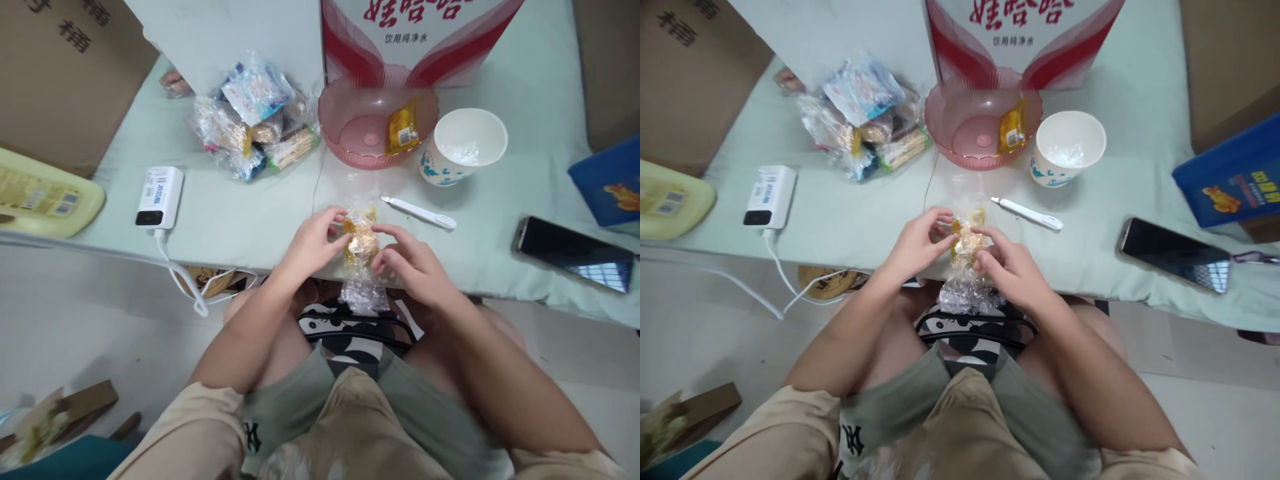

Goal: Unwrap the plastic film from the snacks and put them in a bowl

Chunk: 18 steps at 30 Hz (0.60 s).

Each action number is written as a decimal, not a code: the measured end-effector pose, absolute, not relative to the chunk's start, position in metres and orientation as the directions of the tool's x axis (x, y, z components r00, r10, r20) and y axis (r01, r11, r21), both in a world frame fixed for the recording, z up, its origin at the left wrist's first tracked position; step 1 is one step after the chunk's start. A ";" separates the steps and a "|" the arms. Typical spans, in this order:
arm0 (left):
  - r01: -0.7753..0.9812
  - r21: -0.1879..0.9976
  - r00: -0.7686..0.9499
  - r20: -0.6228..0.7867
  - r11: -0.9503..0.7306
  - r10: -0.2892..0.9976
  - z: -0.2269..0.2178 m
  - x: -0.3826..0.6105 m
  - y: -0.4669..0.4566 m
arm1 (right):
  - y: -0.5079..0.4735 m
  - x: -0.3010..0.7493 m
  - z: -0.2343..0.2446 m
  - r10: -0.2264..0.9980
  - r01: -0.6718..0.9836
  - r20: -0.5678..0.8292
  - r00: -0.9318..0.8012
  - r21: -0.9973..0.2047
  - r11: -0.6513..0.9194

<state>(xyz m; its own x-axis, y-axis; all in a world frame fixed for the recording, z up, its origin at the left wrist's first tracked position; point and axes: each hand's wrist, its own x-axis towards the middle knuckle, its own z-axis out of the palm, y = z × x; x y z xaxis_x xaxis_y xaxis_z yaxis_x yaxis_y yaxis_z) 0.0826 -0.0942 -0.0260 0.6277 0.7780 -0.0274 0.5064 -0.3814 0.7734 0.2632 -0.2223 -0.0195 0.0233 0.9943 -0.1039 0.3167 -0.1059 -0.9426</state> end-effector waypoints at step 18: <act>0.572 0.730 0.561 -0.015 -0.374 0.828 -0.025 0.106 -0.109 | -0.224 0.284 -0.041 0.897 0.922 0.338 0.286 -0.353 -0.160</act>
<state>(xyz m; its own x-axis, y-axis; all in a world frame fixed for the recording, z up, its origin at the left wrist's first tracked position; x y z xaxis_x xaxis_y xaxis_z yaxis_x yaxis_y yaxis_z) 0.1063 -0.1089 -0.0251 0.5609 0.8277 -0.0149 0.5719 -0.3744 0.7299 0.2836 -0.2242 -0.0406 0.2857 0.8968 0.3378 0.9216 -0.1605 -0.3535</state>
